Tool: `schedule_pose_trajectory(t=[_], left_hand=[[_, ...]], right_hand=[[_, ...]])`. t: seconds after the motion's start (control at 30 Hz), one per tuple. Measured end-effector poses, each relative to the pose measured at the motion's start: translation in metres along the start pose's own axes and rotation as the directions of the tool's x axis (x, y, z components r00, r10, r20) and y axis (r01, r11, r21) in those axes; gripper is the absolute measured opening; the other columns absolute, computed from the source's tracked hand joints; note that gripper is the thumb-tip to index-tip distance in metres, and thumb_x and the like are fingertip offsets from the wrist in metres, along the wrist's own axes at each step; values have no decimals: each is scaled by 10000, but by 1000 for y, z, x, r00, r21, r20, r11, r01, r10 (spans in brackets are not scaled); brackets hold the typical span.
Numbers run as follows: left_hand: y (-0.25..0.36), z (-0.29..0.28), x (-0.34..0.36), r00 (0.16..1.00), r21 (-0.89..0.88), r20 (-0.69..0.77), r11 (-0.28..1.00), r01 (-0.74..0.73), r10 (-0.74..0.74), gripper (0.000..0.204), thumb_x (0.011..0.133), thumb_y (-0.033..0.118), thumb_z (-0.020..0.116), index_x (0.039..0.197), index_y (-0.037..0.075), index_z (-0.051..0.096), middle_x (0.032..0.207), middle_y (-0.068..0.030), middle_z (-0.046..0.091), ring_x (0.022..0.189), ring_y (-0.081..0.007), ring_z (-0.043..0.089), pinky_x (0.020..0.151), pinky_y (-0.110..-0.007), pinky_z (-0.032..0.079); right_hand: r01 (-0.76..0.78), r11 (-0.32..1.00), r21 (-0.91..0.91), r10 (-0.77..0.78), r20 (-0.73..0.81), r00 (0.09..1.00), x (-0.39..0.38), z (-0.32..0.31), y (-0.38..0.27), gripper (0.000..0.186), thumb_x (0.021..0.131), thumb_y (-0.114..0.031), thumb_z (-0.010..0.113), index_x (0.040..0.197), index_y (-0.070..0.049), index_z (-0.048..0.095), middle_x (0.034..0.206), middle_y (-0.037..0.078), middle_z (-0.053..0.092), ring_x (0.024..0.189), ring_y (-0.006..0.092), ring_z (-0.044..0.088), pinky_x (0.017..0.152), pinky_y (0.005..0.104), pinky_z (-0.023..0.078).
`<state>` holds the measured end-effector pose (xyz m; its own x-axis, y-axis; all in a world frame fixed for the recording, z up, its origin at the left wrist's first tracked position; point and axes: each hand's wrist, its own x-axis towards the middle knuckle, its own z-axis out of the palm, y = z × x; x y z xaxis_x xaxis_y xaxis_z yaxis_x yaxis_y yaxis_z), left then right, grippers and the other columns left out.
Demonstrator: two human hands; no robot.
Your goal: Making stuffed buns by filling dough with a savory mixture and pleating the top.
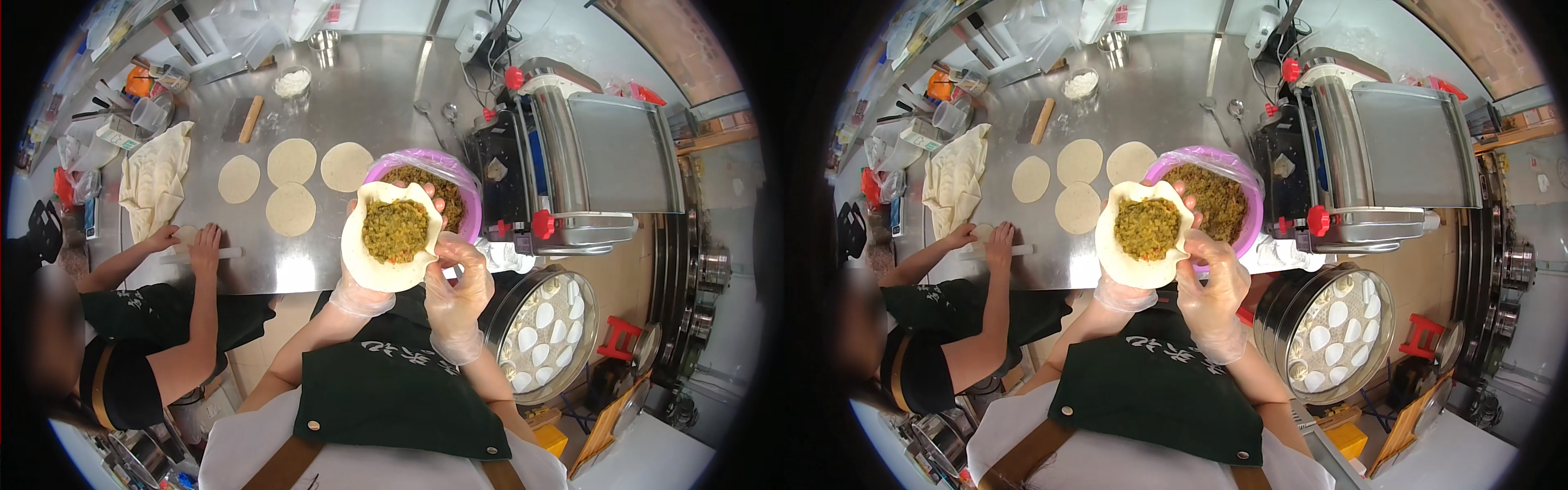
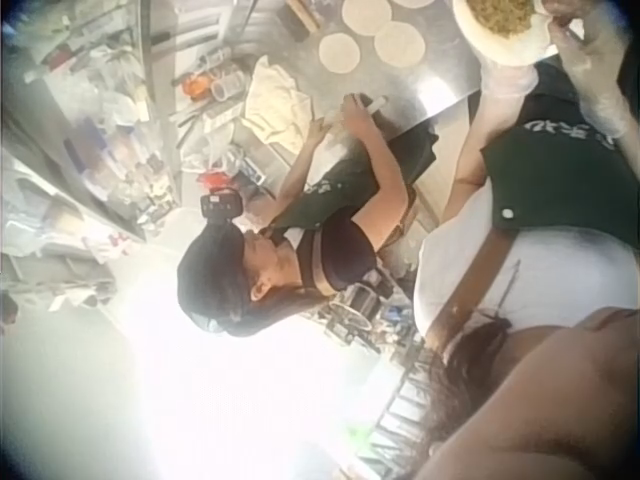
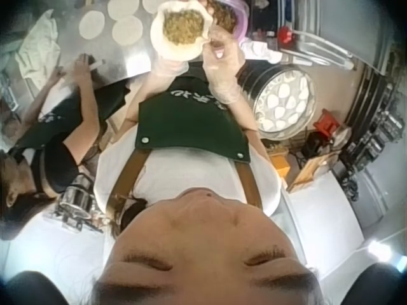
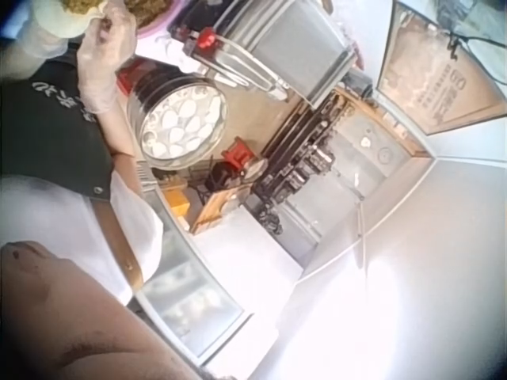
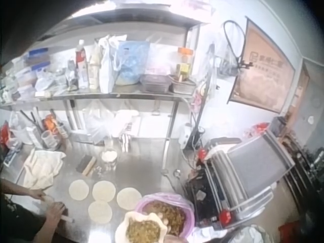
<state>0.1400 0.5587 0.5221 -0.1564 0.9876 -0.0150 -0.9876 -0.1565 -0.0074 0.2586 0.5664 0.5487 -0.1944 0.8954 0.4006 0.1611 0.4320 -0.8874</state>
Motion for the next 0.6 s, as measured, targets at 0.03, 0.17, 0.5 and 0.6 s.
schedule_pose_trajectory(t=[0.03, 0.17, 0.5, 0.6], left_hand=[[0, 3, -1, 1000, 0, -1, 1000, 1, -1, 553, 978, 525, 367, 1271, 81, 520, 1340, -200, 488, 1231, -393, 488, 1010, -505, 440], [1, 12, -6, 999, 25, -44, 1000, 6, -5, 554, 978, 528, 366, 1270, 83, 520, 1348, -204, 477, 1248, -391, 470, 1001, -507, 448], [1, 18, -7, 987, 162, -162, 986, 31, -4, 600, 978, 530, 333, 1335, 71, 482, 1463, -155, 401, 1329, -357, 406, 1092, -500, 364], [2, 14, -7, 991, 46, -116, 997, 70, -64, 582, 980, 533, 335, 1307, 86, 514, 1458, -149, 408, 1319, -356, 418, 1095, -508, 360]], right_hand=[[51, 998, -34, -50, 33, 998, 2, -2, 1, 317, 717, 144, 665, 980, -25, 613, 943, 102, 656, 768, 183, 629, 650, 273, 502], [128, 977, -172, -88, 223, 971, 17, -15, -8, 403, 683, 115, 704, 1045, -42, 624, 901, 111, 648, 766, 251, 653, 631, 310, 515], [79, 980, -185, -50, 156, 986, 10, -15, -11, 316, 686, 107, 703, 960, -43, 654, 968, 130, 649, 789, 261, 663, 652, 323, 529], [69, 985, -159, -42, 168, 985, 9, -15, -14, 333, 689, 112, 695, 979, -46, 645, 959, 125, 664, 781, 255, 670, 650, 318, 533]])
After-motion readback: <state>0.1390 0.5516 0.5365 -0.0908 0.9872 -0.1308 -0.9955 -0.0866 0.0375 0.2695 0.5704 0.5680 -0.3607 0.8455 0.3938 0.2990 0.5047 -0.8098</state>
